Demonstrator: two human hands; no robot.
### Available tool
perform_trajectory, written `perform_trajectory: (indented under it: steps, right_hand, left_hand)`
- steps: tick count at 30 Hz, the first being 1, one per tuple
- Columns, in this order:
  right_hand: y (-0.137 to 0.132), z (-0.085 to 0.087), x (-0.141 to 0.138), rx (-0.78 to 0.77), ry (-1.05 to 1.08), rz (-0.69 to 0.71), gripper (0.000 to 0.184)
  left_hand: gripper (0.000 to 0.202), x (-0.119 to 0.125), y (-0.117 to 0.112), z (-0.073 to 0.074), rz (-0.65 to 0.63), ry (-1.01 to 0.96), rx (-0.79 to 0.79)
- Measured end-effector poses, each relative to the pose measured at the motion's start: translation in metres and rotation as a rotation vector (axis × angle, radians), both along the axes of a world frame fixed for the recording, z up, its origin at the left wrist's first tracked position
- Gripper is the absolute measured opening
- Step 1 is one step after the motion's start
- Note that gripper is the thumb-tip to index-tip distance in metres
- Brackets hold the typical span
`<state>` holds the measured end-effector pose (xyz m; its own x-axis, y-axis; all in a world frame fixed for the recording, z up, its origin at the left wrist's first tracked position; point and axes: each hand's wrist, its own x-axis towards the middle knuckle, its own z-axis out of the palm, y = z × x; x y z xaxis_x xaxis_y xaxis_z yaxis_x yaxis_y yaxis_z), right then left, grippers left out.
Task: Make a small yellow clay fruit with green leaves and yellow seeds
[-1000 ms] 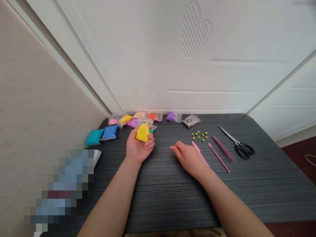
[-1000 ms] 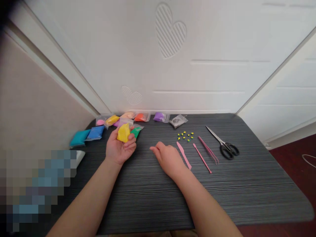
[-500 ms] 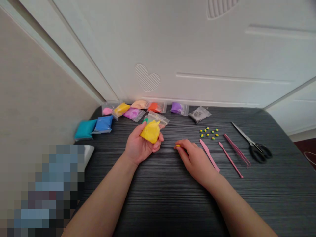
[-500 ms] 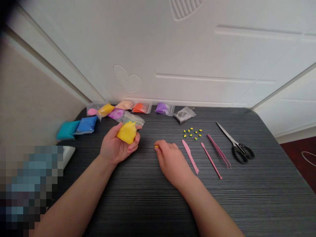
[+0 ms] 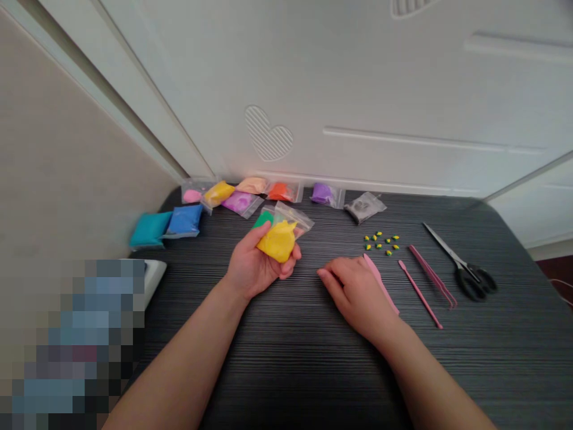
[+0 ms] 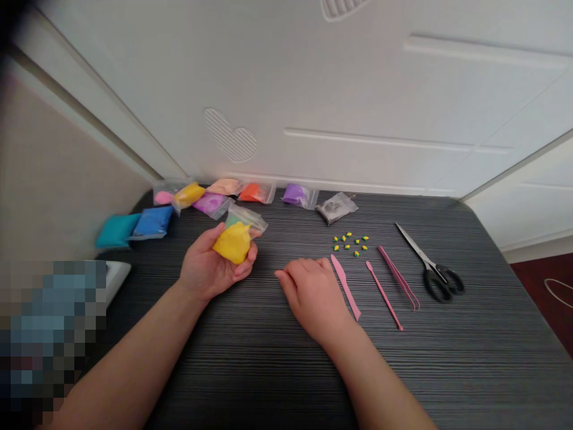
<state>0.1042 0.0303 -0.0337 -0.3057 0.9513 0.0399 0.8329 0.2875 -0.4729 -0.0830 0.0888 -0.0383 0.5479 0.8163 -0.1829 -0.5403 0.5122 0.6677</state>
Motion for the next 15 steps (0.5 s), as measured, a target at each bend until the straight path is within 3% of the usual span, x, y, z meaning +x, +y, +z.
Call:
perform_trajectory:
  steps: [5,11,15]
  right_hand:
    - [-0.0010,0.0021,-0.0020,0.013,-0.096,-0.006,0.035]
    - [-0.0008,-0.0044,0.0001,-0.005,-0.017,-0.021,0.015]
    - [-0.0002,-0.0070,0.0004,0.021,-0.034,-0.004,0.018]
  left_hand:
    - [0.046,-0.0007,-0.0008,-0.0022,-0.031,-0.009,-0.009]
    - [0.044,-0.0003,-0.0012,-0.0046,-0.037,-0.018,-0.016]
    - [0.044,0.0001,-0.0021,-0.0048,-0.041,-0.016,-0.011]
